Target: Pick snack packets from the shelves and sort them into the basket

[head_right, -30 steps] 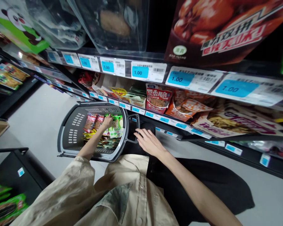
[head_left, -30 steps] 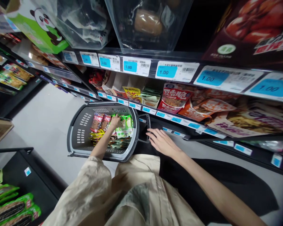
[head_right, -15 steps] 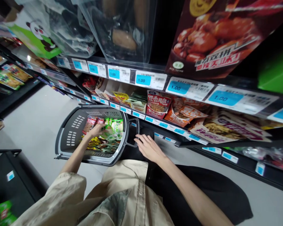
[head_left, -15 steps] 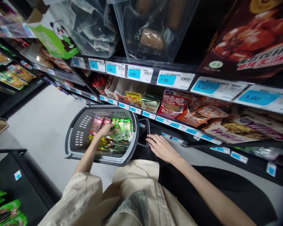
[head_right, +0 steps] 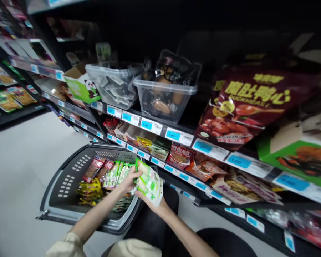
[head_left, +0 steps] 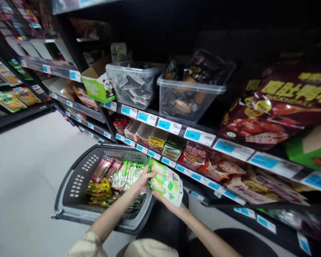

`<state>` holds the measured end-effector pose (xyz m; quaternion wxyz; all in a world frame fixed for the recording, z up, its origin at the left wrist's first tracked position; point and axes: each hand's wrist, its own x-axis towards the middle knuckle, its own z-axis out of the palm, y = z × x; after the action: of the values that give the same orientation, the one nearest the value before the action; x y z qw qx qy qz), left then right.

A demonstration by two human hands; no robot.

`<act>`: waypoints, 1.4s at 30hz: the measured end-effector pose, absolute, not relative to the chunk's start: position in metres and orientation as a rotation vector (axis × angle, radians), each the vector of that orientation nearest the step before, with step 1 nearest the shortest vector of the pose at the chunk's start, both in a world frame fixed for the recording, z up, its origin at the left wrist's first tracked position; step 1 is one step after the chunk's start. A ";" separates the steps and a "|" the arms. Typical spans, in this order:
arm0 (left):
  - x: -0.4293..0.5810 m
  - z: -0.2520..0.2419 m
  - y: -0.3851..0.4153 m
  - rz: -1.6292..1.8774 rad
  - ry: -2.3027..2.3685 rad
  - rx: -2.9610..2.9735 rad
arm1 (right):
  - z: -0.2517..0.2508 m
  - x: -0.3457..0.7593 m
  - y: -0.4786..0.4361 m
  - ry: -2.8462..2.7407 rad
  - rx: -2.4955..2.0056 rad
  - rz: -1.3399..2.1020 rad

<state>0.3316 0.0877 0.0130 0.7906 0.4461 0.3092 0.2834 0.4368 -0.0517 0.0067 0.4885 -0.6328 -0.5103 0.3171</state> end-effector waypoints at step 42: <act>0.321 0.002 0.086 0.214 0.633 1.176 | 0.010 0.479 -0.072 -0.059 -1.366 1.130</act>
<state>0.3209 0.0857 0.0024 0.7798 0.5443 0.2928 0.0990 0.4789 -0.0722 0.0096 0.6318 -0.5970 -0.0259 0.4937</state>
